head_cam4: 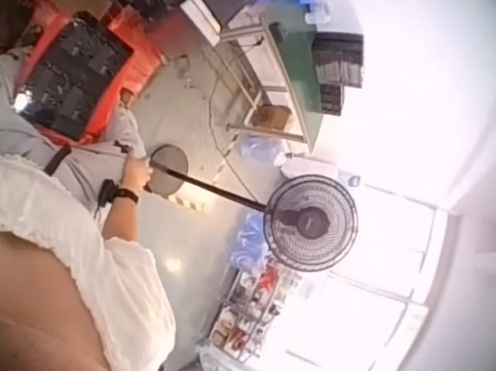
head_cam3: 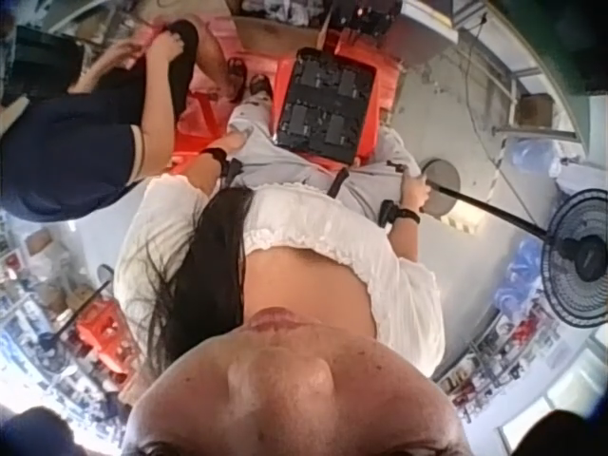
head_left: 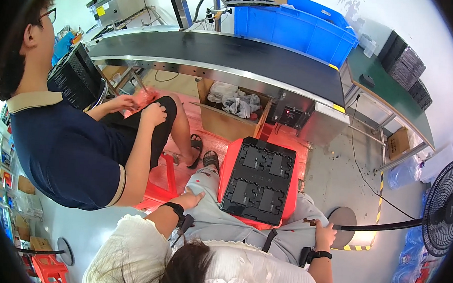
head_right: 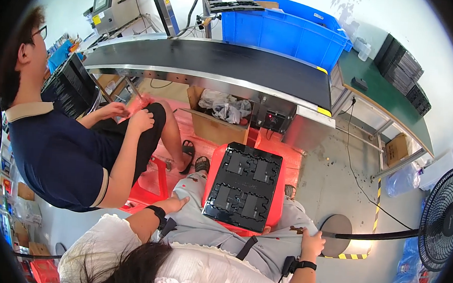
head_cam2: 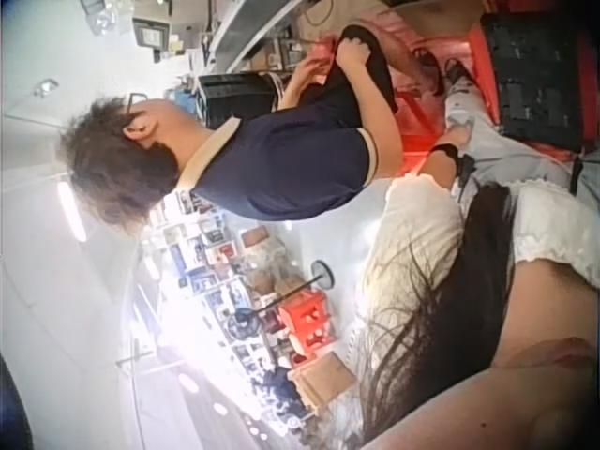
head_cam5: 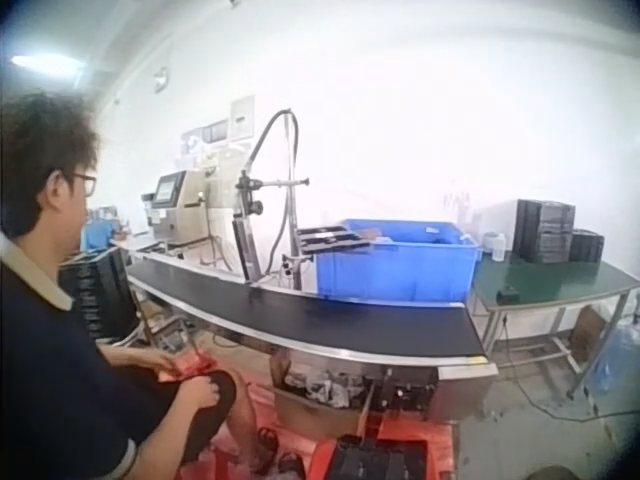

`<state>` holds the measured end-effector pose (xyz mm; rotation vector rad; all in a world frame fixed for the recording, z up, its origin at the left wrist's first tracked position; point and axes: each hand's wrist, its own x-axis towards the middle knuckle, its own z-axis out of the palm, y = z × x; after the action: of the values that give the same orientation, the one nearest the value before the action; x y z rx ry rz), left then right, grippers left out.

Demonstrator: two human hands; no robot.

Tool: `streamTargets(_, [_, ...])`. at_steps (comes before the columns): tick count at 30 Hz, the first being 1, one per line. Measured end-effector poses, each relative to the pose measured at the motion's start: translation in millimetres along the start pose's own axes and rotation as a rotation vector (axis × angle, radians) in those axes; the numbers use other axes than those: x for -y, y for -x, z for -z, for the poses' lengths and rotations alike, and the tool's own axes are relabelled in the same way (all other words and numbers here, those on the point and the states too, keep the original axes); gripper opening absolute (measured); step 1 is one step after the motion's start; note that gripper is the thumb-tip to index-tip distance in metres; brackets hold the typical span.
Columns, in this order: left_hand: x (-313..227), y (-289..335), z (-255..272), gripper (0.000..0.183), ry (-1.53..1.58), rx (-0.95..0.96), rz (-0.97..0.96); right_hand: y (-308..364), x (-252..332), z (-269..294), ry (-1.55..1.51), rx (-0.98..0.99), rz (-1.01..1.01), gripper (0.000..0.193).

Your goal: Manually assemble or inspect electronic components on a factory line.

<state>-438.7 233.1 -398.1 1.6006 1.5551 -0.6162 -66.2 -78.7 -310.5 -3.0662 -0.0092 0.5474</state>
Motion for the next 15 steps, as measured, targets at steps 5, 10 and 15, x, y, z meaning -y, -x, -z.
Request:
streamTargets(5, [1, -2, -3, 0.102, -0.013, -0.011, -0.001, 0, 1, -1, 0.000, -0.015, -0.010, 0.074])
streamTargets(10, [-7, 16, 4, 0.100, -0.010, -0.021, -0.020, 0, -1, -1, -0.004, -0.021, -0.017, 0.074])
streamTargets(15, [-3, 12, 1, 0.103, 0.020, -0.021, -0.054, 0, -3, -2, -0.019, -0.027, -0.014, 0.074])
